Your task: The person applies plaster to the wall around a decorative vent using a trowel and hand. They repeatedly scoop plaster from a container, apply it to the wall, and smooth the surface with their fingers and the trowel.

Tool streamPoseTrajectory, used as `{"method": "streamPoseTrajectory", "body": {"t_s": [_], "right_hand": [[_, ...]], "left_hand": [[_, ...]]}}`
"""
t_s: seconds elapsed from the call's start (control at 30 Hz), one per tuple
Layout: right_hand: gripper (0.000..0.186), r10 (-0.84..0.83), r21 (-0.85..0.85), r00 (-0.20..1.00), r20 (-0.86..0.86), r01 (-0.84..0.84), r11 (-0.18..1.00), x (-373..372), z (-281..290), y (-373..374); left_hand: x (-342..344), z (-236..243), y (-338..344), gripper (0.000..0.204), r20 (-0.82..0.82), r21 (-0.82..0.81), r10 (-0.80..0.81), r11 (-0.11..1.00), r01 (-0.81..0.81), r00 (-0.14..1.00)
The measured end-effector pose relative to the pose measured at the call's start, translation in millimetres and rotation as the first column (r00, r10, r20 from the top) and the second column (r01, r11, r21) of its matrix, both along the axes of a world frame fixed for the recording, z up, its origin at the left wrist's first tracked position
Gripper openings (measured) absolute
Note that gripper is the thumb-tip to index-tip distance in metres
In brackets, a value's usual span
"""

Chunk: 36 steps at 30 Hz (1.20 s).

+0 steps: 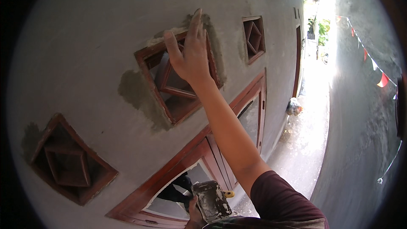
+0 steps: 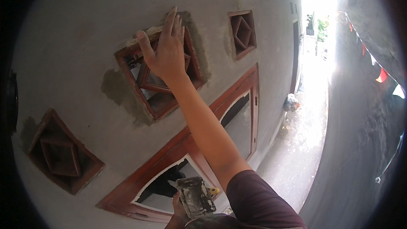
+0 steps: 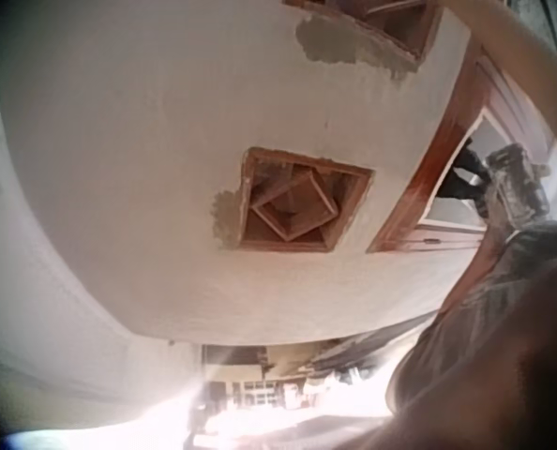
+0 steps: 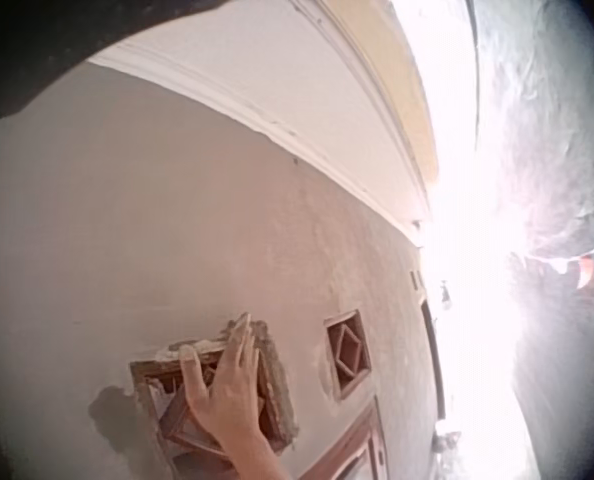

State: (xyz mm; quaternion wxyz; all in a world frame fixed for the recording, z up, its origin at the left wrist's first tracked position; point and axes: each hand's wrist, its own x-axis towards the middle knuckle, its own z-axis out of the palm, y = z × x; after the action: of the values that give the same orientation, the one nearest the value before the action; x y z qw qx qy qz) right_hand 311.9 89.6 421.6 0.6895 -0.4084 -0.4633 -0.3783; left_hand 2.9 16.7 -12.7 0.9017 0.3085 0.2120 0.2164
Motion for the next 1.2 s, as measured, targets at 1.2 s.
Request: {"method": "streamPoseTrajectory", "body": {"t_s": [1.2], "right_hand": [[0.077, 0.770, 0.068, 0.637, -0.038, -0.767, 0.638, -27, -93, -121]], "left_hand": [[0, 31, -7, 0.080, 0.044, -0.013, 0.002, 1.000, -0.001, 0.999]]}}
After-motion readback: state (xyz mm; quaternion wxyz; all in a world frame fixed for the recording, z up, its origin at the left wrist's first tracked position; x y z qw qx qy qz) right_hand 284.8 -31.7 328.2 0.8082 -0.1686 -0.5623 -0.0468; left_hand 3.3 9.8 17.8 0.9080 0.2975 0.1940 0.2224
